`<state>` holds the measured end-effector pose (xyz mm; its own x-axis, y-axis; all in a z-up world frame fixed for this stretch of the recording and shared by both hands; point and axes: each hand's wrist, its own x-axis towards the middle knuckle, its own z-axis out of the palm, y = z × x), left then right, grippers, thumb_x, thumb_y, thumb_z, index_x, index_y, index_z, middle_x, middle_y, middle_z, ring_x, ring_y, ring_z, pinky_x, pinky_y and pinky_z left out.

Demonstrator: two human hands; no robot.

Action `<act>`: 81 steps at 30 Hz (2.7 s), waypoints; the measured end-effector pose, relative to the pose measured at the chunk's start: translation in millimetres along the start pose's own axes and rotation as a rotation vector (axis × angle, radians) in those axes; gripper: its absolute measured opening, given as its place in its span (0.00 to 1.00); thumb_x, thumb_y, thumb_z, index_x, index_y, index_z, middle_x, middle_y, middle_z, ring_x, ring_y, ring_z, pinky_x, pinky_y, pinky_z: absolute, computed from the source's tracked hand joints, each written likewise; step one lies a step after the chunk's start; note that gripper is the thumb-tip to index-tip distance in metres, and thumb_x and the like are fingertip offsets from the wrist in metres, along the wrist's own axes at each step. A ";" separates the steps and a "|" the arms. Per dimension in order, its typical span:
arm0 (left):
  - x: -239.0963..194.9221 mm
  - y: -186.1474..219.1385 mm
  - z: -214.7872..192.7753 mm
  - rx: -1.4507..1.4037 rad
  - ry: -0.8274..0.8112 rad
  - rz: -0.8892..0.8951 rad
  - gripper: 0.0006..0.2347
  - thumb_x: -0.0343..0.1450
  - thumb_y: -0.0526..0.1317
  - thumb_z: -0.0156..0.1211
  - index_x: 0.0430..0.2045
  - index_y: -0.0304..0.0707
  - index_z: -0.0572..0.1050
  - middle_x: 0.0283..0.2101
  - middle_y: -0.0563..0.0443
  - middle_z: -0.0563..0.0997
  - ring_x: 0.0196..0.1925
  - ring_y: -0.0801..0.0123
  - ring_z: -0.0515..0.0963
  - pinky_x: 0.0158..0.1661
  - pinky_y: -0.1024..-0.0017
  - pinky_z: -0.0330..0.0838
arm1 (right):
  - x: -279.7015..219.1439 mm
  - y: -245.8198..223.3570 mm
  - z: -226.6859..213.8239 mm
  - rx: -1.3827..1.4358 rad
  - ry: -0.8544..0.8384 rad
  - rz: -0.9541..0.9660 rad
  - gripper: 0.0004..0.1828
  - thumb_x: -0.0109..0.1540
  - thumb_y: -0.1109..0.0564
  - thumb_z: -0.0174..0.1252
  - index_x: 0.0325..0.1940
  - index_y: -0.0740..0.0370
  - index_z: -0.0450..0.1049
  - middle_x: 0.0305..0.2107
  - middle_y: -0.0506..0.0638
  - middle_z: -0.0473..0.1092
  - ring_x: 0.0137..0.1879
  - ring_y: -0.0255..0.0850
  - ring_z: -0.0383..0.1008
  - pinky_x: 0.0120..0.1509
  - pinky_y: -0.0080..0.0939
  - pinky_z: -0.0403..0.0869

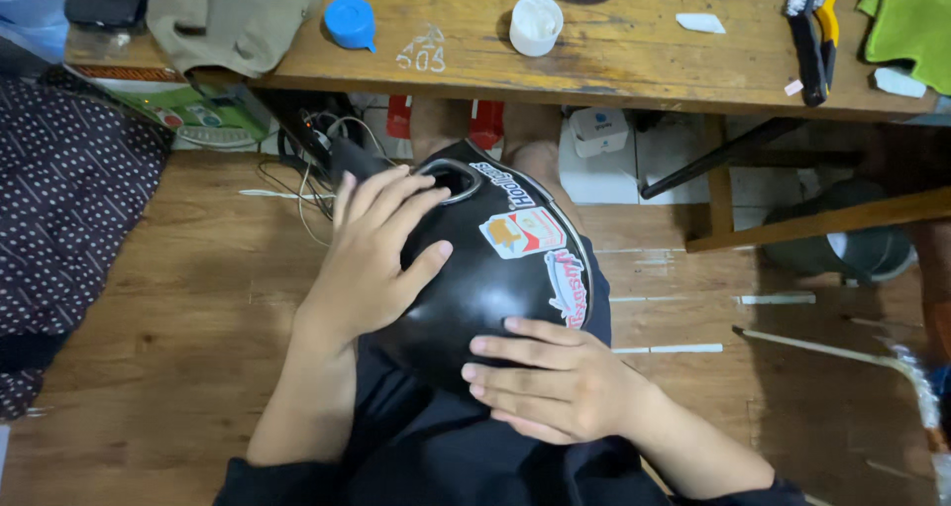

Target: The person cleans a black motorcycle helmet by hand, rubbing its surface and stickers. They repeatedly dip their fingers into a small white container on the table to apply a substance to the helmet.

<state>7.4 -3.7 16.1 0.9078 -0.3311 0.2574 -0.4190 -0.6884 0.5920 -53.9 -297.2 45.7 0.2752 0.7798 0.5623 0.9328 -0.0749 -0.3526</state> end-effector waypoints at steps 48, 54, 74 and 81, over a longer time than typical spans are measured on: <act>25.9 44.3 15.1 0.368 0.336 0.329 0.12 0.77 0.37 0.58 0.44 0.31 0.89 0.29 0.46 0.81 0.40 0.56 0.82 0.71 0.23 0.60 | -12.7 77.4 21.8 -0.152 0.295 0.139 0.13 0.67 0.56 0.73 0.54 0.62 0.91 0.55 0.61 0.86 0.60 0.61 0.89 0.69 0.61 0.86; 25.9 35.8 37.3 0.277 0.389 0.326 0.17 0.80 0.43 0.56 0.57 0.35 0.87 0.41 0.47 0.84 0.48 0.56 0.83 0.72 0.25 0.58 | -16.3 148.5 -43.7 -0.360 0.301 0.262 0.08 0.71 0.58 0.74 0.54 0.58 0.91 0.41 0.53 0.84 0.49 0.57 0.80 0.62 0.62 0.79; 12.7 30.4 28.9 0.304 0.238 0.264 0.36 0.90 0.65 0.17 0.58 0.59 0.86 0.60 0.59 0.91 0.61 0.72 0.88 0.74 0.50 0.52 | 40.4 321.3 -64.2 -0.481 -0.107 0.385 0.28 0.75 0.45 0.61 0.74 0.63 0.70 0.64 0.71 0.75 0.76 0.64 0.70 0.82 0.71 0.55; 32.6 40.8 30.6 0.331 0.429 0.227 0.09 0.87 0.41 0.53 0.48 0.61 0.82 0.48 0.65 0.94 0.49 0.78 0.93 0.74 0.58 0.58 | 37.6 324.5 -57.5 -0.440 -0.103 0.402 0.28 0.73 0.47 0.61 0.74 0.62 0.70 0.61 0.69 0.76 0.78 0.58 0.71 0.82 0.71 0.55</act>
<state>19.2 -62.3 25.3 0.6924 -0.2506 0.6767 -0.5248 -0.8184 0.2340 272.6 -327.9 -4.6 0.6224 0.6917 0.3663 0.7754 -0.6089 -0.1677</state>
